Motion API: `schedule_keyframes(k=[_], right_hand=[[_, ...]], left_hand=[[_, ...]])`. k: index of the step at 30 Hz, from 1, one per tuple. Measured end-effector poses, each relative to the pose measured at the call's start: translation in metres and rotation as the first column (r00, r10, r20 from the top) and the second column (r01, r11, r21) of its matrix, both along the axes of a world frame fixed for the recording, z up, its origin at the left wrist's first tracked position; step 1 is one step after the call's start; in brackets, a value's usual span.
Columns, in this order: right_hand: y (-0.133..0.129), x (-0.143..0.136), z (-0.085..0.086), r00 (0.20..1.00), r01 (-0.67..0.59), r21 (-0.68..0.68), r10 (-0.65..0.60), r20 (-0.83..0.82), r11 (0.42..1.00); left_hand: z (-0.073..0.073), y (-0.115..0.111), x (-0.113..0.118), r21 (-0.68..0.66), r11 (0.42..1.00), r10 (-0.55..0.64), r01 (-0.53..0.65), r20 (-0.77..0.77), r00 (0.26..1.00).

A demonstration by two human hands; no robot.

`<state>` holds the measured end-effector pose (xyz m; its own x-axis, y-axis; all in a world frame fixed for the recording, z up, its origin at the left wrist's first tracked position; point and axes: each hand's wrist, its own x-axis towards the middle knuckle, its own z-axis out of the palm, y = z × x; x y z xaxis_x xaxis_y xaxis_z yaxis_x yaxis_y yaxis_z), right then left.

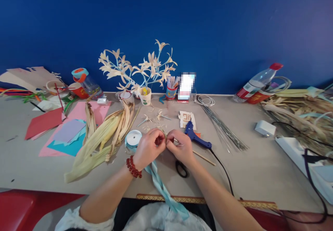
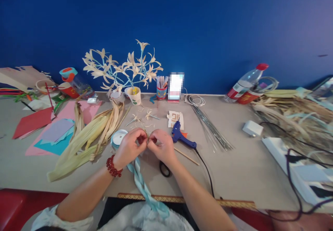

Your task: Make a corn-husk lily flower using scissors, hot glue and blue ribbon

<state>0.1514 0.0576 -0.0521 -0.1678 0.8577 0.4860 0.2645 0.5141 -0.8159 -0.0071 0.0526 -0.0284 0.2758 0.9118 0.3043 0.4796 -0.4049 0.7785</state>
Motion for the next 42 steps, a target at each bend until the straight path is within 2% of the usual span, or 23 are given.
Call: schedule_keyframes(k=[2,5,7,9,11,13,16,20,28,35,42], right_hand=[[0.0,0.0,0.0,0.998,-0.03,-0.071,0.026,-0.054,0.997],[0.001,0.0,-0.001,0.99,-0.064,-0.224,0.033,-0.139,0.973],[0.003,0.0,-0.004,0.982,-0.086,-0.332,0.023,-0.188,0.939],[0.004,0.0,-0.007,0.971,-0.117,-0.431,0.011,-0.24,0.895],[0.004,0.0,-0.01,0.962,-0.14,-0.495,0.0,-0.273,0.857],[0.005,0.0,-0.012,0.961,-0.148,-0.515,0.0,-0.277,0.844],[0.005,0.0,-0.012,0.974,-0.135,-0.49,0.023,-0.228,0.861],[0.004,0.001,-0.008,0.995,-0.063,-0.413,0.027,-0.093,0.909],[0.002,0.003,0.0,0.998,-0.006,-0.286,0.024,0.059,0.958],[0.003,0.006,0.002,0.987,0.005,-0.239,0.034,0.159,0.971],[0.001,0.001,0.002,0.968,0.057,-0.086,-0.034,0.247,0.995]], left_hand=[[0.0,0.002,-0.003,-0.111,0.994,-0.013,0.024,0.093,0.996],[0.0,0.007,-0.008,-0.299,0.947,-0.044,0.119,0.247,0.968],[0.001,0.009,-0.01,-0.343,0.927,-0.051,0.152,0.286,0.957],[0.002,0.01,-0.01,-0.31,0.941,-0.052,0.138,0.269,0.962],[0.002,0.009,-0.009,-0.21,0.973,-0.055,0.097,0.199,0.978],[0.003,0.008,-0.008,-0.086,0.994,-0.053,0.062,0.105,0.993],[0.002,0.005,-0.006,0.019,0.999,-0.028,0.028,-0.005,1.0],[0.0,0.005,-0.006,0.039,0.999,-0.01,0.013,-0.089,0.996],[-0.001,0.006,-0.007,0.032,0.999,-0.025,0.029,-0.13,0.991],[0.0,0.004,-0.006,0.06,0.996,-0.048,0.063,-0.215,0.975],[-0.001,0.002,-0.004,0.049,0.996,-0.059,0.071,-0.223,0.973]])
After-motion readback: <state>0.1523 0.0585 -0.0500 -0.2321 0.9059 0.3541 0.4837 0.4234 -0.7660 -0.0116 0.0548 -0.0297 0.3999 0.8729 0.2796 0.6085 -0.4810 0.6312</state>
